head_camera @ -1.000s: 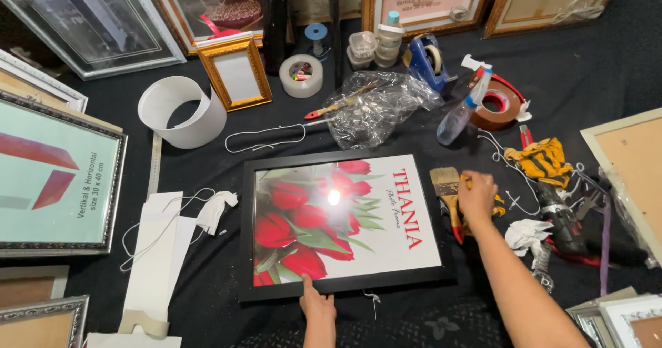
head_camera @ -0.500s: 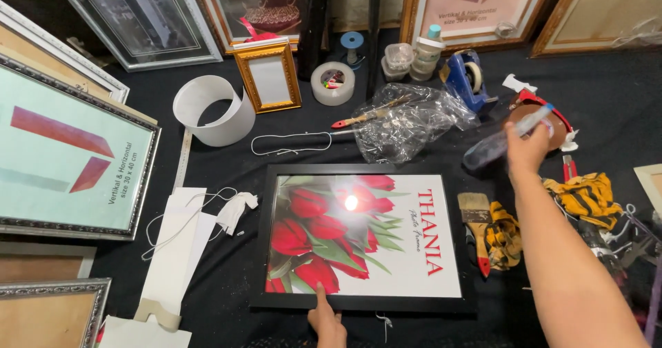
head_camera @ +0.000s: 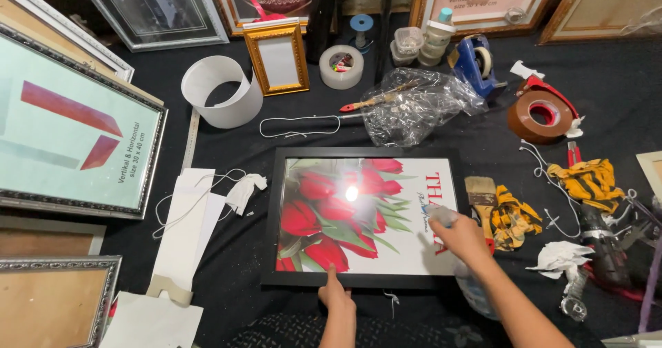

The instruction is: The person cleans the glass of a picture frame using a spray and a yellow cloth, then turns the frame over and secures a wooden backing board into the frame by hand and with a wire.

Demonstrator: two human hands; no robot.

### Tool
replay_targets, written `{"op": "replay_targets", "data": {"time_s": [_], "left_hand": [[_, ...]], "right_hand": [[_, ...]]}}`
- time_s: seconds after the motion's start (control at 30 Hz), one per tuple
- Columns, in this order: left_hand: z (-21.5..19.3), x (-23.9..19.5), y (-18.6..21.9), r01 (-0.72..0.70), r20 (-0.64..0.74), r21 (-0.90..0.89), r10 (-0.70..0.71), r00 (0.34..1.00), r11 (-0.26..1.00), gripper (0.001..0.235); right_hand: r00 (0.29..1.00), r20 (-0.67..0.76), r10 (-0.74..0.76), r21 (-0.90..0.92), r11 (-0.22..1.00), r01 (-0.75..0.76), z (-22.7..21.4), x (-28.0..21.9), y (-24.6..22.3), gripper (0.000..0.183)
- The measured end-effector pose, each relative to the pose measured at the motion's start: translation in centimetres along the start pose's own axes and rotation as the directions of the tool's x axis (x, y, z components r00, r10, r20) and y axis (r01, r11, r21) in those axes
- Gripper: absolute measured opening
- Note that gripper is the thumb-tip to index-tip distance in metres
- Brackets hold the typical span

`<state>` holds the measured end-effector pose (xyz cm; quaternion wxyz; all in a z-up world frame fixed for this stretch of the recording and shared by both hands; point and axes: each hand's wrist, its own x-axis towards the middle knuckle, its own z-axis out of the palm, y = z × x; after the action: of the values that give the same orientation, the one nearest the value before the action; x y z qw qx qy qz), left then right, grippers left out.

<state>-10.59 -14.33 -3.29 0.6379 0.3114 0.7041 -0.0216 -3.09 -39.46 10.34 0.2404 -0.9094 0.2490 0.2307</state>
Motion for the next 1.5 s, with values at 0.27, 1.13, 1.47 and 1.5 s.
{"op": "replay_targets", "data": {"time_s": [0.27,1.13,1.47,1.5], "left_hand": [[-0.5,0.7,-0.6,-0.014,0.061,-0.015,0.015,0.998,1.0,0.051],[0.8,1.5,-0.3,-0.015,-0.074,0.049,0.019,0.997,0.999,0.051],[-0.4,-1.0,-0.1,0.068,0.05,-0.063,-0.065,0.997,0.996,0.05],[-0.7,-1.6,0.0,0.08,0.079,-0.059,-0.075,0.994,0.995,0.052]], "right_hand": [[0.984,0.138,-0.113,0.382,0.922,0.052,0.6,-8.6,-7.4,0.042],[0.948,-0.28,0.152,0.072,0.988,-0.137,-6.3,19.9,17.3,0.077],[0.707,-0.669,-0.229,-0.135,0.973,0.188,-4.6,14.2,22.1,0.023],[0.749,-0.624,-0.221,-0.079,0.972,0.22,-5.2,12.9,21.0,0.026]]}}
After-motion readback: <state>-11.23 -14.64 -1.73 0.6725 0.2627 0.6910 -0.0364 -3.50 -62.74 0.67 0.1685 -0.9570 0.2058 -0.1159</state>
